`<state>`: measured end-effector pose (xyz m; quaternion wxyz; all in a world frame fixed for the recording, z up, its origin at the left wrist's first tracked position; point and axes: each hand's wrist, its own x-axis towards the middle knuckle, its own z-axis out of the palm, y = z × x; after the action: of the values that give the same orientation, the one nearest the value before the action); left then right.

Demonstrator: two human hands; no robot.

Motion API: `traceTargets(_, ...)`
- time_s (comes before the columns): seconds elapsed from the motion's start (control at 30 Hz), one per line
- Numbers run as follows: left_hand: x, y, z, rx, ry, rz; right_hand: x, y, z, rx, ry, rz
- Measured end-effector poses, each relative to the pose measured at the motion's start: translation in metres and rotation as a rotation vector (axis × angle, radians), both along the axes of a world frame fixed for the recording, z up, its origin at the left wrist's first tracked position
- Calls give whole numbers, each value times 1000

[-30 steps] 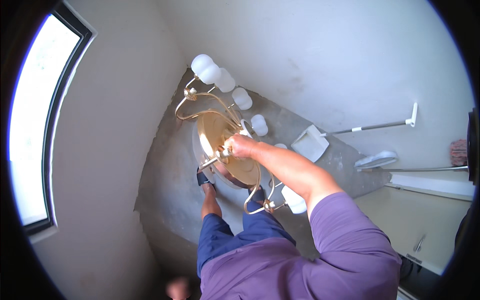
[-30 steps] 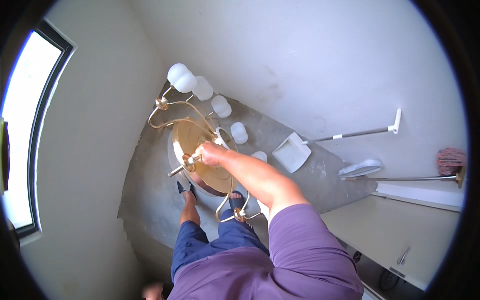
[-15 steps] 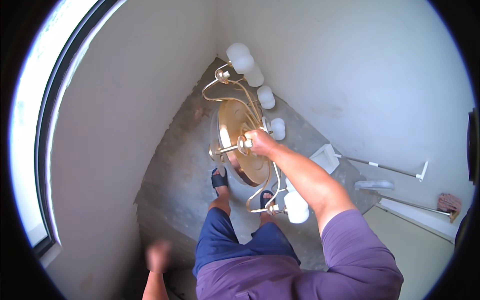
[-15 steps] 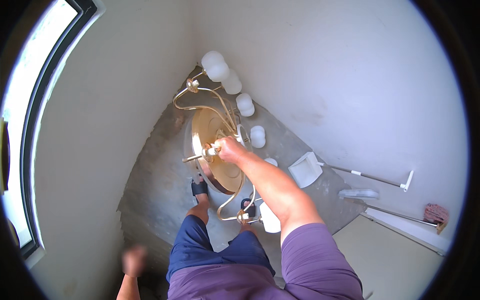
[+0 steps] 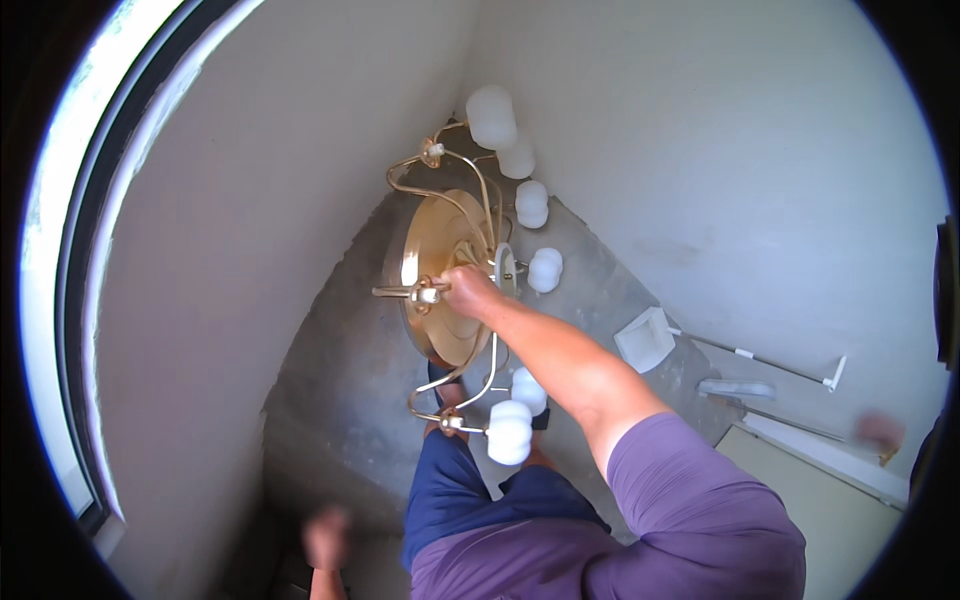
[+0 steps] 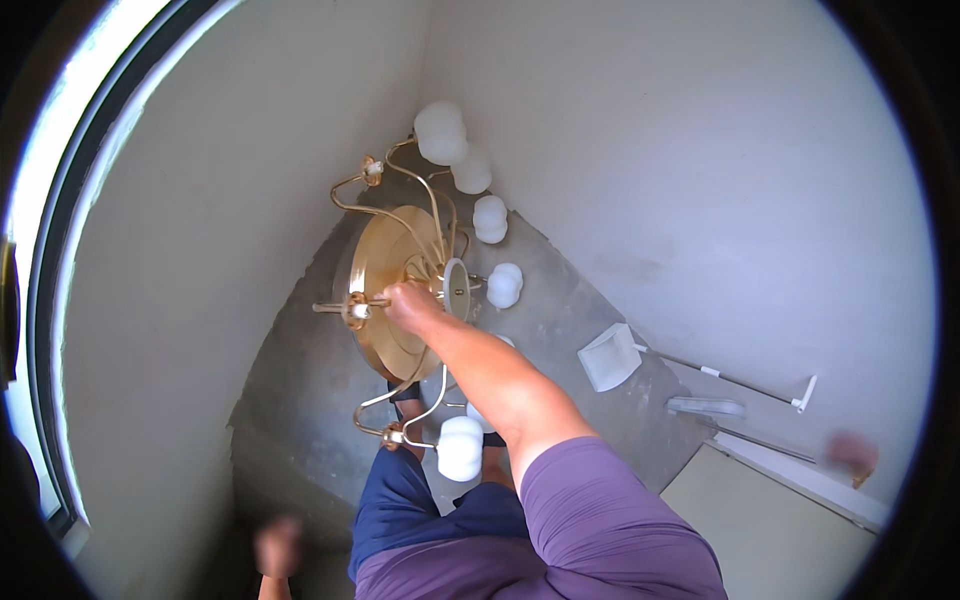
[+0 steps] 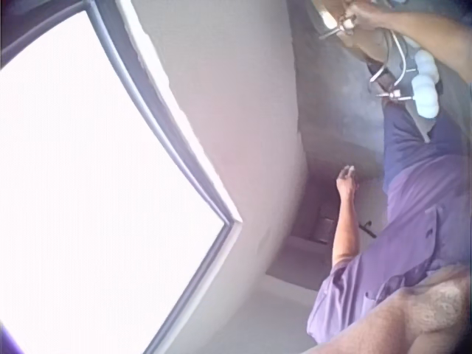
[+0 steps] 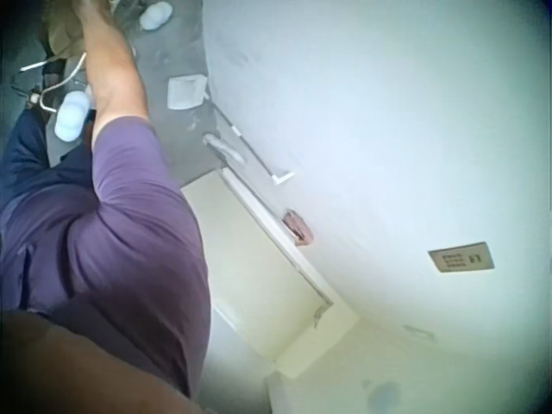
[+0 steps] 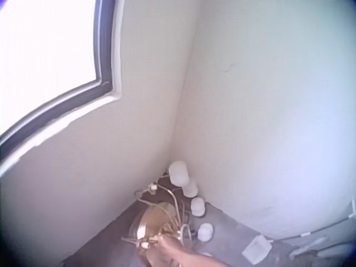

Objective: The person sits on the floor and attaches white glass shades to the arms of a brass chandelier. They then stand up, carry the chandelier through the house, and place it on the floor in a stairwell.

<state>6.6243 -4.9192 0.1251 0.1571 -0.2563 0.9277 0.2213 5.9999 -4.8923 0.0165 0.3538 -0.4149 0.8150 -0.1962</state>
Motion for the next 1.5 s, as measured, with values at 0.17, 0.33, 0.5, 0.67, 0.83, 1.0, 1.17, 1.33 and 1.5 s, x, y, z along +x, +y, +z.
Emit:
traceTargets(0.17, 11, 11, 7, 93, -13, 65, 16, -28, -2, 58, 10, -5)
traceTargets(0.33, -20, 18, 26, 450, -203, 704, 33, -53, -23, 39, 48, -70)
traceTargets(0.5, -65, 8, 52, 706, -373, 1424, 41, -64, -33, -3, 21, -109)
traceTargets(0.67, -71, -5, 47, 730, -380, 1425, 57, -68, -55, -17, 32, -104)
traceTargets(0.83, -74, -1, 43, 696, -397, 1364, 70, -67, -61, -14, 55, -98)
traceTargets(1.0, -26, 40, 31, 686, -378, 1481, 73, -73, -58, -52, 47, -114)
traceTargets(1.17, 10, 105, 28, 705, -393, 1518, 81, -81, -72, -44, 47, -161)
traceTargets(1.33, 16, 140, 22, 726, -403, 1564, 92, -90, -85, -17, 19, -218)
traceTargets(1.5, 43, 185, 18, 720, -308, 1683, 94, -103, -111, -30, 86, -251)
